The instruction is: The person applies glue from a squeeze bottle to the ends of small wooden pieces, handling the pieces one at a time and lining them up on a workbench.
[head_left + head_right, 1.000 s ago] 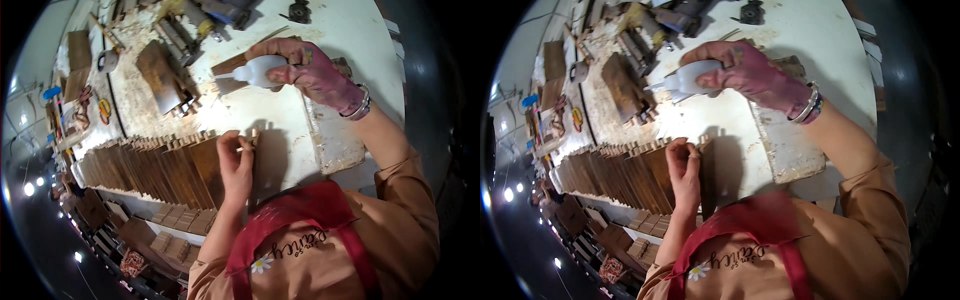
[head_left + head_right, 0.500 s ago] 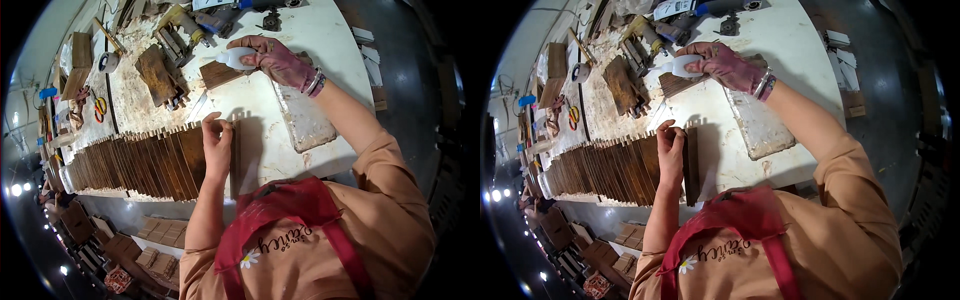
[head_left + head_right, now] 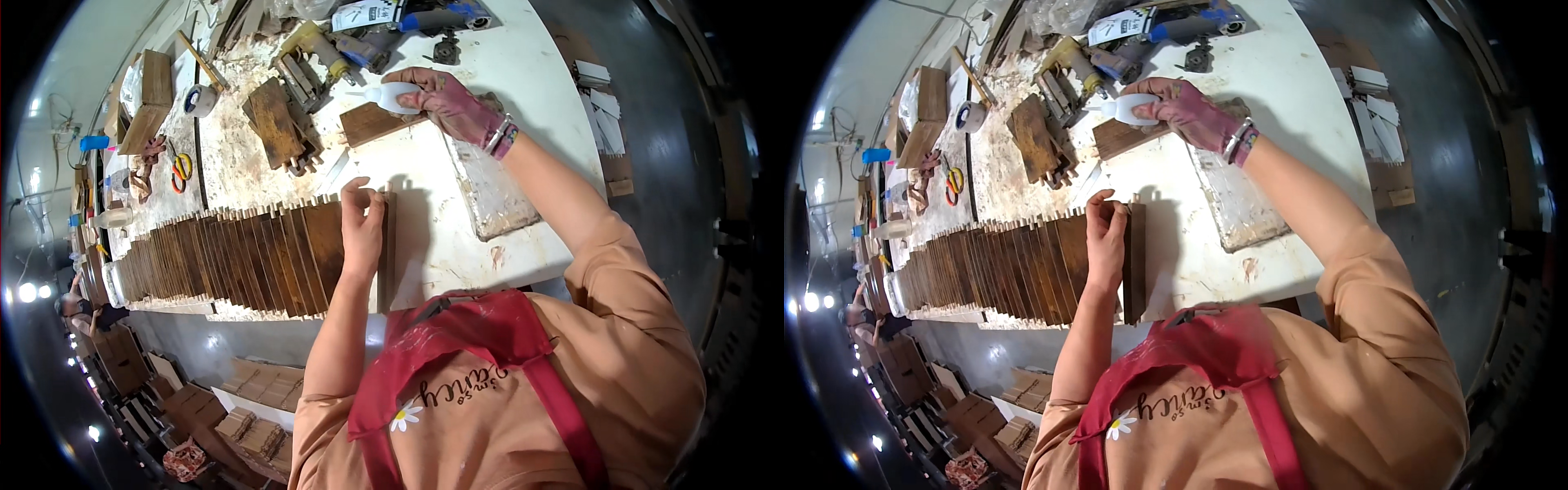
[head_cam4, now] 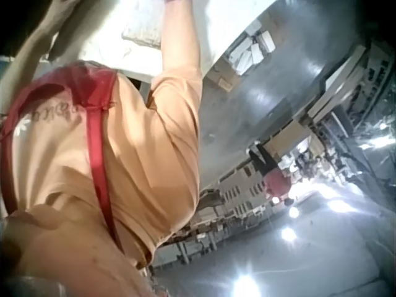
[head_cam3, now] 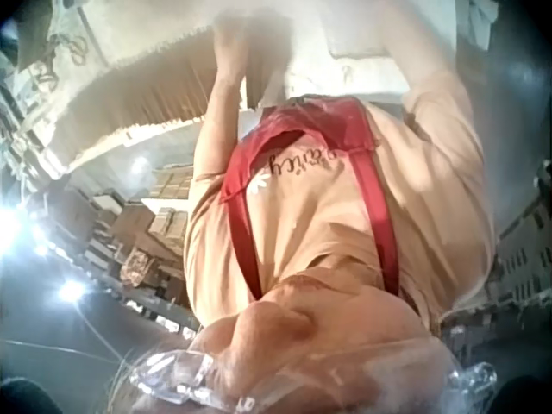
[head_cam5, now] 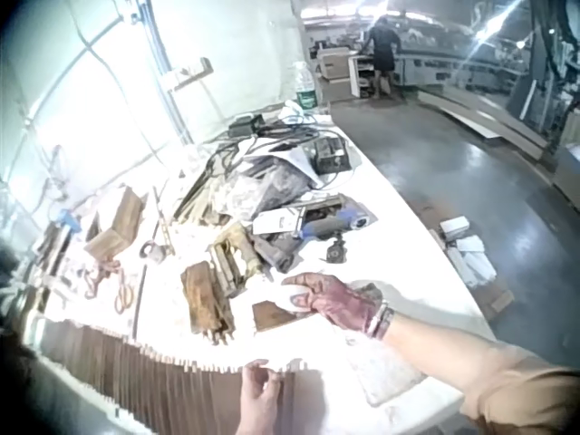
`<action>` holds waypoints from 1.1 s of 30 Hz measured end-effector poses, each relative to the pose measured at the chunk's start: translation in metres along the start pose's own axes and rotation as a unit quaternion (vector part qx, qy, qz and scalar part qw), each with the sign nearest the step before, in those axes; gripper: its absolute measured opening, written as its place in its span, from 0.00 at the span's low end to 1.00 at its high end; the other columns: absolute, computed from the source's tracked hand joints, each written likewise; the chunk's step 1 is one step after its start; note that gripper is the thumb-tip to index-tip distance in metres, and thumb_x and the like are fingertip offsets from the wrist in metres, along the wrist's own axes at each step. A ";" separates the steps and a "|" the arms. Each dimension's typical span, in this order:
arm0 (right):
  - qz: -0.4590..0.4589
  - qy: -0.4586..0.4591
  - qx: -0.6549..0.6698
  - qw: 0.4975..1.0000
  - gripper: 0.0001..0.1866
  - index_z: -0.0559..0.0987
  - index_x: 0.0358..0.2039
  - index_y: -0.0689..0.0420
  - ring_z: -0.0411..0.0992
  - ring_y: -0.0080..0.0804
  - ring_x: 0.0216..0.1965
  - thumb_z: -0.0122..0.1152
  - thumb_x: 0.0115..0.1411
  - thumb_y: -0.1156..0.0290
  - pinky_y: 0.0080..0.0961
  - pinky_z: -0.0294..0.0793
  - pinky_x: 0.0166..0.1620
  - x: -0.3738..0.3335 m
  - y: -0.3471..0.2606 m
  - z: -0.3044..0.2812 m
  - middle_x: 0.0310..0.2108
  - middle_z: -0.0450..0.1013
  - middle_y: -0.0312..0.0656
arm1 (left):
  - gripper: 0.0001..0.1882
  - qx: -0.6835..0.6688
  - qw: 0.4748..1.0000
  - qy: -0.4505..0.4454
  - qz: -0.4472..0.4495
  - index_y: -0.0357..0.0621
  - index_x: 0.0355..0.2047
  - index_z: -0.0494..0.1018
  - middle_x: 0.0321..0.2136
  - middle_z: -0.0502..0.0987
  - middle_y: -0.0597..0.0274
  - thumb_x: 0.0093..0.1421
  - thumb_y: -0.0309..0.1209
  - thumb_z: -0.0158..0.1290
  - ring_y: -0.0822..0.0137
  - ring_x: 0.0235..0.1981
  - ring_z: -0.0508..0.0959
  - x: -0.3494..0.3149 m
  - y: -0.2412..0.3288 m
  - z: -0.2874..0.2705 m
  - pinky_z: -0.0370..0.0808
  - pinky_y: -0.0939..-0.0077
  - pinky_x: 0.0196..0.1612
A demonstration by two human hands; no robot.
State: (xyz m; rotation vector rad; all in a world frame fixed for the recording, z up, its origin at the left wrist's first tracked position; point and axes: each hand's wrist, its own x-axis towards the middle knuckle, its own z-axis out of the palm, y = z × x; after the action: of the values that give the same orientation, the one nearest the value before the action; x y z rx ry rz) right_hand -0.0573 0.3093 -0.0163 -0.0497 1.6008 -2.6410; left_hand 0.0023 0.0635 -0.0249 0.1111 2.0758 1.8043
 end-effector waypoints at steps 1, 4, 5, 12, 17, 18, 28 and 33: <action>0.004 0.004 0.004 1.000 0.21 0.72 0.52 0.64 0.72 0.25 0.47 0.61 0.58 0.76 0.20 0.70 0.53 0.000 0.000 0.000 0.47 0.73 0.40 | 0.15 0.007 1.000 -0.001 0.002 0.44 0.52 0.62 0.31 0.65 0.72 0.66 0.28 0.49 0.78 0.33 0.64 0.000 0.000 0.000 0.64 0.84 0.41; 0.003 0.009 -0.001 1.000 0.20 0.72 0.52 0.63 0.72 0.24 0.46 0.61 0.58 0.77 0.20 0.71 0.52 -0.001 0.000 0.000 0.45 0.74 0.40 | 0.16 -0.027 0.999 -0.008 -0.017 0.45 0.52 0.62 0.31 0.65 0.72 0.66 0.28 0.49 0.78 0.33 0.64 -0.002 0.006 0.001 0.64 0.84 0.41; -0.001 0.008 -0.004 1.000 0.20 0.72 0.52 0.63 0.72 0.24 0.46 0.60 0.58 0.77 0.19 0.72 0.51 -0.001 -0.001 0.001 0.45 0.74 0.40 | 0.17 -0.039 0.999 -0.015 -0.015 0.45 0.53 0.61 0.31 0.66 0.72 0.65 0.28 0.50 0.78 0.34 0.65 -0.002 0.004 -0.001 0.64 0.84 0.43; -0.014 -0.016 -0.006 1.000 0.20 0.73 0.52 0.61 0.73 0.21 0.45 0.61 0.58 0.76 0.17 0.71 0.51 0.000 0.001 -0.002 0.45 0.74 0.40 | 0.17 -0.054 0.995 -0.036 -0.080 0.45 0.52 0.62 0.32 0.69 0.72 0.64 0.24 0.50 0.78 0.36 0.68 0.003 0.017 -0.008 0.64 0.83 0.44; -0.028 -0.016 -0.049 0.998 0.24 0.74 0.51 0.58 0.72 0.23 0.46 0.67 0.54 0.66 0.22 0.67 0.55 0.000 0.005 -0.004 0.44 0.74 0.38 | 0.16 -0.026 0.991 -0.056 -0.120 0.49 0.50 0.65 0.30 0.71 0.73 0.62 0.26 0.52 0.79 0.33 0.68 0.009 0.024 -0.013 0.65 0.82 0.39; -0.031 -0.016 -0.047 0.998 0.24 0.74 0.51 0.59 0.72 0.23 0.46 0.67 0.54 0.66 0.21 0.67 0.55 0.000 0.007 -0.005 0.44 0.74 0.38 | 0.16 -0.008 0.991 -0.060 -0.122 0.49 0.50 0.65 0.30 0.71 0.73 0.62 0.25 0.52 0.78 0.33 0.68 0.010 0.026 -0.014 0.65 0.82 0.38; -0.024 -0.033 0.032 0.999 0.27 0.72 0.53 0.62 0.73 0.20 0.42 0.63 0.50 0.76 0.18 0.72 0.53 0.003 0.012 -0.007 0.41 0.75 0.38 | 0.17 0.029 0.983 -0.060 -0.169 0.52 0.53 0.66 0.35 0.71 0.73 0.64 0.31 0.52 0.80 0.35 0.70 0.006 0.036 -0.015 0.67 0.81 0.38; -0.025 -0.036 0.028 0.999 0.24 0.73 0.53 0.57 0.72 0.20 0.45 0.63 0.54 0.74 0.18 0.73 0.51 0.003 0.017 -0.012 0.44 0.75 0.36 | 0.13 -0.034 0.984 0.023 -0.175 0.48 0.51 0.66 0.33 0.70 0.70 0.67 0.33 0.47 0.76 0.36 0.70 -0.014 0.035 -0.008 0.69 0.80 0.40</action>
State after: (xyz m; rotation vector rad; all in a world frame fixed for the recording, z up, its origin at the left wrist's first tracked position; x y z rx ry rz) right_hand -0.0606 0.3118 -0.0369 -0.1811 1.5214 -2.6866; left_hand 0.0063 0.0577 0.0128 -0.3006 1.9161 1.6703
